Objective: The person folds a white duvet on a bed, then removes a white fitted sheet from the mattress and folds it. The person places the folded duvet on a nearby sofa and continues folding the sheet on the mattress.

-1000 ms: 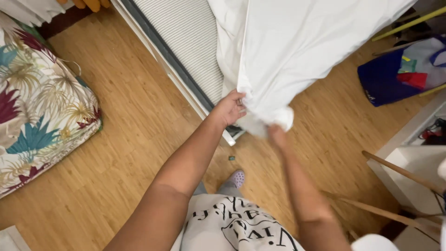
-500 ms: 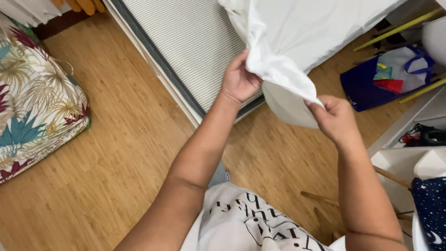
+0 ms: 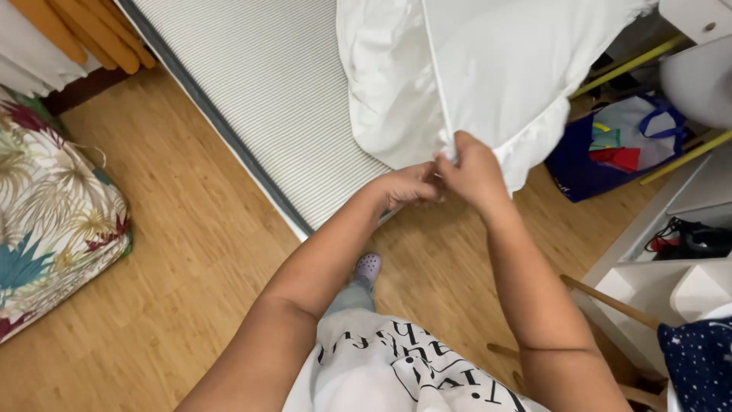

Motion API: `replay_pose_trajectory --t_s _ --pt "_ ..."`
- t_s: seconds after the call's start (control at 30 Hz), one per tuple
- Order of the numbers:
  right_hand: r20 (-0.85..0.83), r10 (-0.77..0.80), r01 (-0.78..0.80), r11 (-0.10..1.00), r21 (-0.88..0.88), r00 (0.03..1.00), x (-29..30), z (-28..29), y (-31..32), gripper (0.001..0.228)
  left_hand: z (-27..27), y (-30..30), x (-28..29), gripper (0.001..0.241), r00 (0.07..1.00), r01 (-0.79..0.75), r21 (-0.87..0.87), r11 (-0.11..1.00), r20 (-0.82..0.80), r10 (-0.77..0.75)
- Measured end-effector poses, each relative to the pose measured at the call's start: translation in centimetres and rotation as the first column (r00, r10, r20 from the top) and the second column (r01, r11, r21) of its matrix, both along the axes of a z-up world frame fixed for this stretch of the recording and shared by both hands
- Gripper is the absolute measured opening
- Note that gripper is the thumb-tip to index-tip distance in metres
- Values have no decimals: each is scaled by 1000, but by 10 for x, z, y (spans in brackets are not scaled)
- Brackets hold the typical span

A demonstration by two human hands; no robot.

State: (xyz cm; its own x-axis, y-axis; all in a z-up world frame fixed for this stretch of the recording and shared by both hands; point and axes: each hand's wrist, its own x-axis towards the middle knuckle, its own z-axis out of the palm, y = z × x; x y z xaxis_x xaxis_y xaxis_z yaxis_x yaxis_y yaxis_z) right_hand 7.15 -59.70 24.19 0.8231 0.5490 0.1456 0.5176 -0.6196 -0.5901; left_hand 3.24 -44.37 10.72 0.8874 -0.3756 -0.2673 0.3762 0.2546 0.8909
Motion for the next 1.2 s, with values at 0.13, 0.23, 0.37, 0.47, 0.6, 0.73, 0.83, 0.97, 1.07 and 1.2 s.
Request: replay_pose_trajectory --t_s 0.13,0.23,0.37,0.47,0.6,0.73,0.83,0.97,1.07,1.2 --pt "52 122 -123 992 18 991 36 -4 19 27 16 15 50 66 988 -156 -191 969 -35 152" --pt "68 148 -151 988 37 987 68 0 21 21 38 35 85 63 968 -187 -457 869 67 244" --pt "116 205 -218 970 105 972 105 -7 18 21 47 42 150 50 892 -255 -741 621 67 447" --pt "254 262 -302 944 134 931 130 -20 16 34 61 45 182 48 872 -361 -773 522 -81 484" --pt "374 281 -346 931 118 884 176 -40 7 36 67 44 200 50 894 -338 -792 508 -101 437" --pt "409 230 -301 946 120 883 226 -57 -6 28 48 32 229 46 914 -310 -748 586 -64 401" --pt "351 260 -314 944 105 900 270 -70 -19 26 49 14 253 43 920 -280 -754 595 -34 390" --pt "191 363 -396 902 174 912 324 -56 -38 43 51 -13 282 45 907 -298 -770 564 -44 419" --pt "216 467 -494 865 89 857 372 -51 -55 56 23 -22 310 44 871 -312 -819 482 -43 490" --pt "155 601 -579 798 -167 784 437 -82 -68 38 37 -37 322 46 793 -375 -825 423 -49 607"
